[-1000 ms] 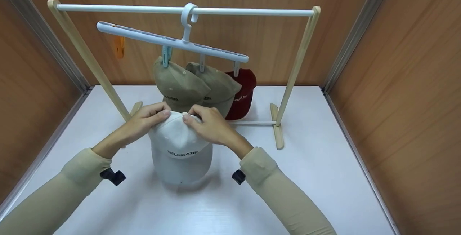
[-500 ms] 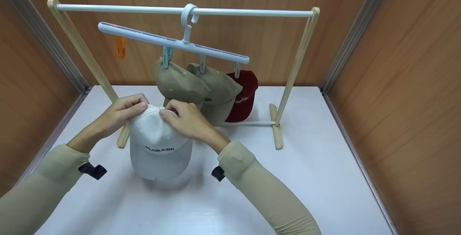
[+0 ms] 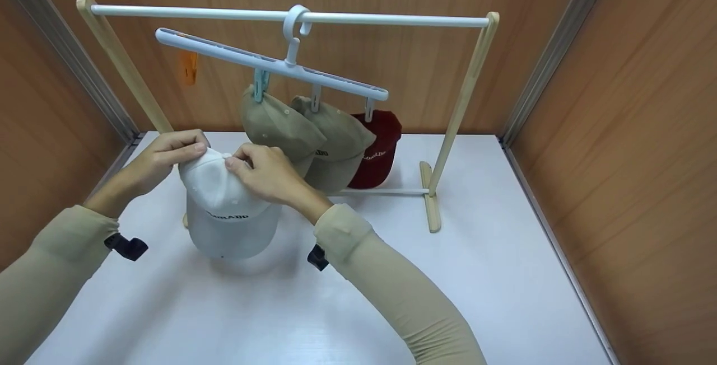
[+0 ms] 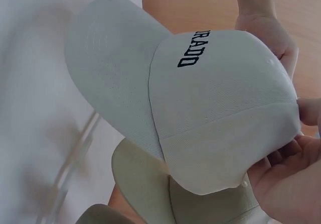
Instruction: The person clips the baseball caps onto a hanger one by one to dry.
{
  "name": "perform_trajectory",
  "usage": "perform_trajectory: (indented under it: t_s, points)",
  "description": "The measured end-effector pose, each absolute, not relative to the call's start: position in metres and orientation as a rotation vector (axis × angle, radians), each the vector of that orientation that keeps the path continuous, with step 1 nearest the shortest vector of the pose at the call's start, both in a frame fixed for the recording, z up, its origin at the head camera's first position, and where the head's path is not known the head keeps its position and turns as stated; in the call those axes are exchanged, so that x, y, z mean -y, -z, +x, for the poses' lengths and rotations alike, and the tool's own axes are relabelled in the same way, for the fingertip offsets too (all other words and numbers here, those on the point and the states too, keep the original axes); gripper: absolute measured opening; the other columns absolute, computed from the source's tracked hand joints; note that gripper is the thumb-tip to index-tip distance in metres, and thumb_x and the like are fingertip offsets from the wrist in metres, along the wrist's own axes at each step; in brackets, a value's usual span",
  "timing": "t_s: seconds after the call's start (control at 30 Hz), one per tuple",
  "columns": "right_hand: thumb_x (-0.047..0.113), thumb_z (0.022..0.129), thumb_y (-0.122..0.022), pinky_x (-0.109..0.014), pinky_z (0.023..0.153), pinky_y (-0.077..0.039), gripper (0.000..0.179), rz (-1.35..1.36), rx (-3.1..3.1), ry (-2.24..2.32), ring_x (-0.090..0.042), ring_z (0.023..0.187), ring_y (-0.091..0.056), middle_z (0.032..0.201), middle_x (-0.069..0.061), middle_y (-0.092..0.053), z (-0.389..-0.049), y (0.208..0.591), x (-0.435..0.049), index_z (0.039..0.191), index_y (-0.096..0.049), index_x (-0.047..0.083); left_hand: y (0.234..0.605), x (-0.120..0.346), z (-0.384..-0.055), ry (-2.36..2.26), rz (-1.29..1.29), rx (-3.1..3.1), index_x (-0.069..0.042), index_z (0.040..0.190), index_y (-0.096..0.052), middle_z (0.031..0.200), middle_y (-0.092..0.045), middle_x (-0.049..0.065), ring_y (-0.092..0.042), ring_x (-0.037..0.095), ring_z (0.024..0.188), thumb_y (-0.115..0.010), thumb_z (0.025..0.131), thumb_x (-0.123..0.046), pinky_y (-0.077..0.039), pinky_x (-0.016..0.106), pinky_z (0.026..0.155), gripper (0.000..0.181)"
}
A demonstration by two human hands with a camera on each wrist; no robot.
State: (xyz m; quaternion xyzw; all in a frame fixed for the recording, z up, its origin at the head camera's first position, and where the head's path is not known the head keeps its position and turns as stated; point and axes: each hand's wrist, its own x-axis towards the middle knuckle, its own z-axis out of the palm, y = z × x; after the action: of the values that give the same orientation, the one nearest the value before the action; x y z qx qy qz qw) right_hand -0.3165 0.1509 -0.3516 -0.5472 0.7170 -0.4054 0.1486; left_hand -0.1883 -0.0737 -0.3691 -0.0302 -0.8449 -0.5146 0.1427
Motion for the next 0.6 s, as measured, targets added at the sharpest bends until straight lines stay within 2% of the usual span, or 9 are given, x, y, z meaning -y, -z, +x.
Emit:
perform_trajectory:
  t_s: [0.43, 0.6]
  points:
    - [0.023, 0.11, -0.061, -0.023, 0.068, -0.047, 0.021, -1.56, -2.068, 1.184, -0.009, 0.079, -0.056, 0.085, 0.001, -0.061, -0.315, 0.339, -0.115, 0.109, -0.072, 0.005, 0.348, 0.105, -0.189, 1.425, -0.023, 2.438, 0.002, 0.097, -0.065, 0.091, -0.062, 0.005, -0.06, 0.024, 0.089, -0.049, 0.108, -0.024, -0.051, 0.037, 0.074, 0.033]
    - [0.023, 0.11, -0.06, -0.024, 0.071, -0.05, 0.023, -1.563, -2.084, 1.207, -0.011, 0.081, -0.058, 0.089, -0.002, -0.064, -0.316, 0.332, -0.104, 0.113, -0.072, 0.004, 0.338, 0.113, -0.19, 1.4, -0.015, 2.438, 0.002, 0.1, -0.067, 0.092, -0.063, 0.004, -0.061, 0.025, 0.089, -0.048, 0.109, -0.024, -0.052, 0.036, 0.073, 0.034]
